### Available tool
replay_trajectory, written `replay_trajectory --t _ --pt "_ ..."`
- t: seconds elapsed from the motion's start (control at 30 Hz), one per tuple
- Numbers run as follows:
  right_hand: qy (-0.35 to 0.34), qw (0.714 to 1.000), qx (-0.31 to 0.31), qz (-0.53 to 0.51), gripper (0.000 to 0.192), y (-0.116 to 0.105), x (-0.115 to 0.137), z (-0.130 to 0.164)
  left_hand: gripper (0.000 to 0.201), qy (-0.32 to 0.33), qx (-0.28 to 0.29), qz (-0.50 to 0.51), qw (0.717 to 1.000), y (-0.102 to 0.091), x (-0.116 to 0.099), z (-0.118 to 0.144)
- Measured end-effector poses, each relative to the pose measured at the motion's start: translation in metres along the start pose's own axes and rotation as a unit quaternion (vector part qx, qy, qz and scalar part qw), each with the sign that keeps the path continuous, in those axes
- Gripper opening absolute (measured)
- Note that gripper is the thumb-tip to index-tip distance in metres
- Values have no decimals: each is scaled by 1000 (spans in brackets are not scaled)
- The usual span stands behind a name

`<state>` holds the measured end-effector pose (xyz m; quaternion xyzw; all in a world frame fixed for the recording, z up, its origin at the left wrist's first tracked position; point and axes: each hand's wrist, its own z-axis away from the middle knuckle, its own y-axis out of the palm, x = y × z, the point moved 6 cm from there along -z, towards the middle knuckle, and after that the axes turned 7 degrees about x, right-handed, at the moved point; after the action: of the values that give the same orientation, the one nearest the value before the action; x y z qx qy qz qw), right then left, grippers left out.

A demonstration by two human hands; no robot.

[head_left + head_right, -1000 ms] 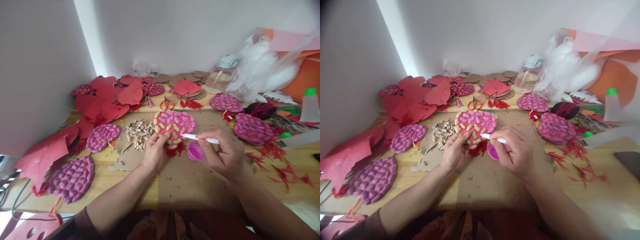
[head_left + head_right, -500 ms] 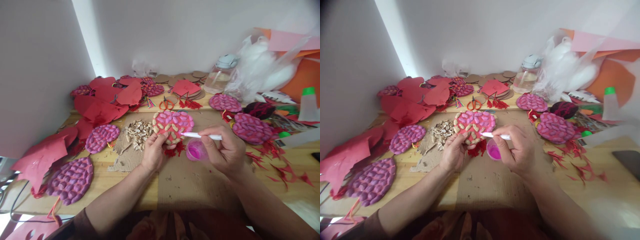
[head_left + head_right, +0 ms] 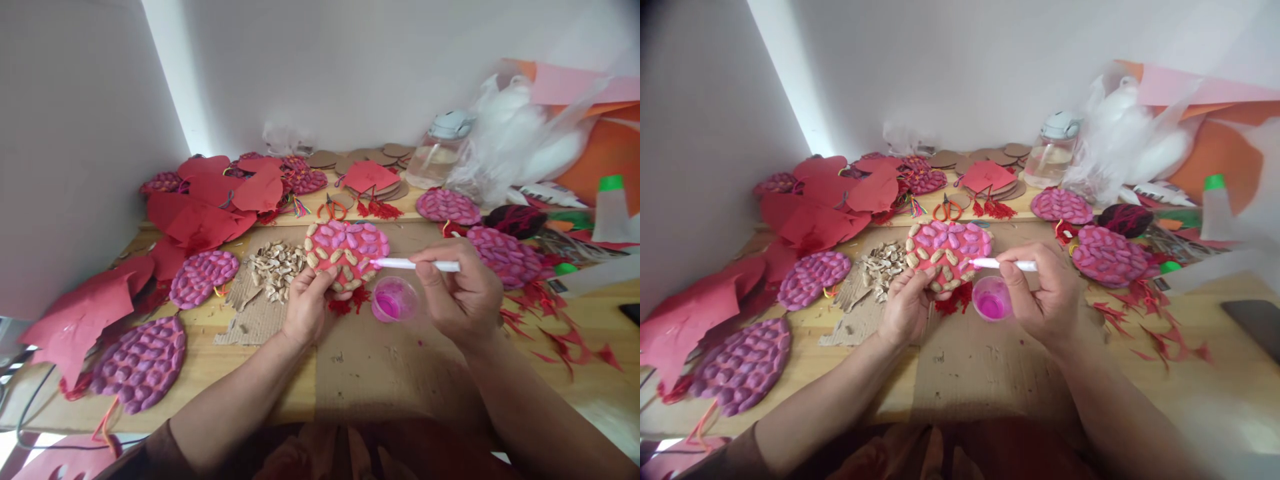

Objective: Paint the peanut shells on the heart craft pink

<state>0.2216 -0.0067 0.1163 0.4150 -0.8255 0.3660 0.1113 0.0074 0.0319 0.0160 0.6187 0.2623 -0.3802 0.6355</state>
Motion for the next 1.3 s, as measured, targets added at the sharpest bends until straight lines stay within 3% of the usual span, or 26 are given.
replay_trajectory --t 0.13,0.3,0.43,0.63,0.77,0.93,1.1,1.3 --pt "-6 999 36 -19 9 6 1 2 33 1 6 0 1000 1 1 0" --pt "-9 1000 1 14 10 1 1 2 34 4 8 -1 1000 0 1 -1" --pt "-15 999 25 -15 10 4 3 1 34 5 -1 1 1000 -1 2 0" --pt "29 999 -5 -13 7 0 -2 2 33 4 7 2 1000 -1 1 0" --pt "29 998 32 -39 6 6 -2 3 31 7 4 1 1000 -2 2 0" --pt "54 998 -10 -29 5 1 -8 4 31 7 7 7 1000 -1 1 0" --pt "58 997 14 -41 7 4 -8 3 29 10 12 8 1000 1 -1 1" --pt "63 997 -13 -37 7 0 -7 3 30 8 11 4 1000 2 -2 2"
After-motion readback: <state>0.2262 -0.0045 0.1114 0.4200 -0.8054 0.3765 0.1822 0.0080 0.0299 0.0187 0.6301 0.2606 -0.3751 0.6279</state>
